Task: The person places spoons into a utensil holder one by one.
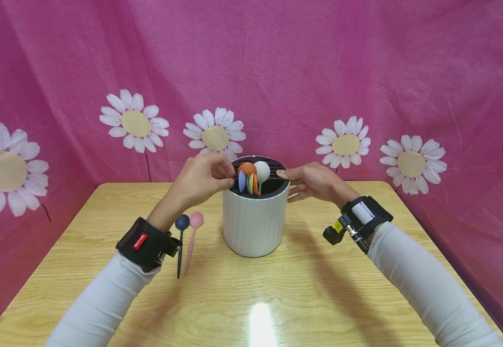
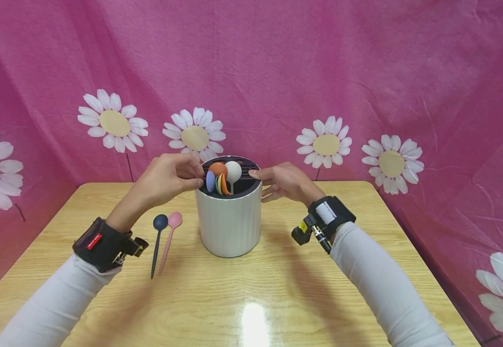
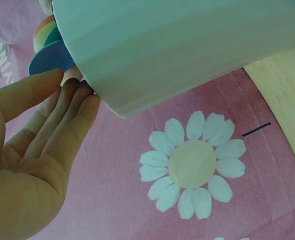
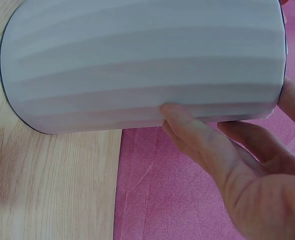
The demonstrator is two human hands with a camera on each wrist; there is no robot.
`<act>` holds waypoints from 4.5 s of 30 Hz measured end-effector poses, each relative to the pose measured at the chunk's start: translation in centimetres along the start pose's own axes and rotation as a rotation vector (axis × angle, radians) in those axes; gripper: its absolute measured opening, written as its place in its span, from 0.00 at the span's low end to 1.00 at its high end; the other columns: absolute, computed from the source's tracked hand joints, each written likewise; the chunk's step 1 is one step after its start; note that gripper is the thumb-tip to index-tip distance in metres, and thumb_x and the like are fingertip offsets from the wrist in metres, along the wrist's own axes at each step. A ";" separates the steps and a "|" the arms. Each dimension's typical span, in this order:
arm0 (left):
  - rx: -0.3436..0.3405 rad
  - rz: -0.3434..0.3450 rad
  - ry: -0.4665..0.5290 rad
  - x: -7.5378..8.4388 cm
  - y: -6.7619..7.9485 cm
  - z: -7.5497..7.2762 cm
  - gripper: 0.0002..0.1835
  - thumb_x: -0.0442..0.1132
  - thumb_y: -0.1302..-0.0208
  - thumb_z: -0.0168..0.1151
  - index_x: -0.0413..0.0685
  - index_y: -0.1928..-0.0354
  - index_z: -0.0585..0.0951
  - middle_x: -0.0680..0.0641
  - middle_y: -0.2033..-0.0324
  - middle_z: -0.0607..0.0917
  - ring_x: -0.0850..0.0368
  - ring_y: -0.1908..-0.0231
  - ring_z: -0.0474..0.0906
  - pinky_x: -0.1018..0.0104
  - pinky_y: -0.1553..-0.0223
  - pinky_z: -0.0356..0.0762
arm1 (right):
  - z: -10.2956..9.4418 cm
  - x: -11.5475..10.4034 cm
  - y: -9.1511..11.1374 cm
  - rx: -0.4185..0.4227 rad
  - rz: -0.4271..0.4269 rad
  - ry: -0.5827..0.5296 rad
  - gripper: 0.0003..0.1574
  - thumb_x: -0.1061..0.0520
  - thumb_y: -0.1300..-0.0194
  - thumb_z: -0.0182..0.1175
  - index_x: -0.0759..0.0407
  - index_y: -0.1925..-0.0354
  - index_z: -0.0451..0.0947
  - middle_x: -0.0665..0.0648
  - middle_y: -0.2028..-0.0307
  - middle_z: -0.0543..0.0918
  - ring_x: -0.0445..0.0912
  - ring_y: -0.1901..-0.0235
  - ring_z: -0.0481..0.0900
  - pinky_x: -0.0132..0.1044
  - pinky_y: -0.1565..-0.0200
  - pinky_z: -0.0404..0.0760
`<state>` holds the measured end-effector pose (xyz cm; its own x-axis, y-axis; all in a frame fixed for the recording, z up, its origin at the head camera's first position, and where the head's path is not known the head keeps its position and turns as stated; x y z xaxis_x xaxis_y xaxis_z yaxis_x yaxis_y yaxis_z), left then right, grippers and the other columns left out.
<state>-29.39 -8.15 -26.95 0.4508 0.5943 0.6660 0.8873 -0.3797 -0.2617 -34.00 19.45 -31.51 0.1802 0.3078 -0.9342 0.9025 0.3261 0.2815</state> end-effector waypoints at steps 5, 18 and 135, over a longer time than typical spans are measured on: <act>0.009 -0.010 -0.010 0.2 -0.1 0.0 0.05 0.33 0.38 0.70 0.43 0.61 0.85 0.44 0.63 0.90 0.51 0.59 0.87 0.55 0.54 0.85 | -0.1 0.1 0.1 0.006 0.000 0.006 0.31 0.46 0.27 0.61 0.66 0.37 0.77 0.59 0.48 0.87 0.61 0.41 0.82 0.52 0.46 0.85; 0.166 -0.057 -0.073 -1.6 0.0 -0.8 0.07 0.34 0.38 0.67 0.41 0.59 0.86 0.42 0.63 0.90 0.49 0.59 0.87 0.54 0.58 0.84 | 0.0 -0.1 0.1 0.010 0.001 0.003 0.31 0.46 0.28 0.62 0.66 0.37 0.77 0.59 0.49 0.87 0.60 0.42 0.82 0.53 0.46 0.85; -0.202 -0.553 -0.374 -17.1 4.4 3.5 0.03 0.25 0.53 0.65 0.37 0.76 0.81 0.43 0.77 0.80 0.53 0.80 0.74 0.71 0.85 0.68 | -0.2 0.4 0.0 0.011 -0.009 0.002 0.32 0.45 0.28 0.62 0.64 0.36 0.77 0.66 0.42 0.83 0.61 0.42 0.82 0.53 0.46 0.85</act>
<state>-32.82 -17.54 -41.93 -0.0264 0.9291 0.3689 0.9772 -0.0538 0.2054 -34.03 19.77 -31.83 0.1716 0.3071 -0.9361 0.9081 0.3191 0.2711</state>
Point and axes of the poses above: each hand's wrist, its own y-axis away from the middle knuckle, its own z-axis out of the palm, x = y × z, the point moved 2 cm from there along -y, towards the middle knuckle
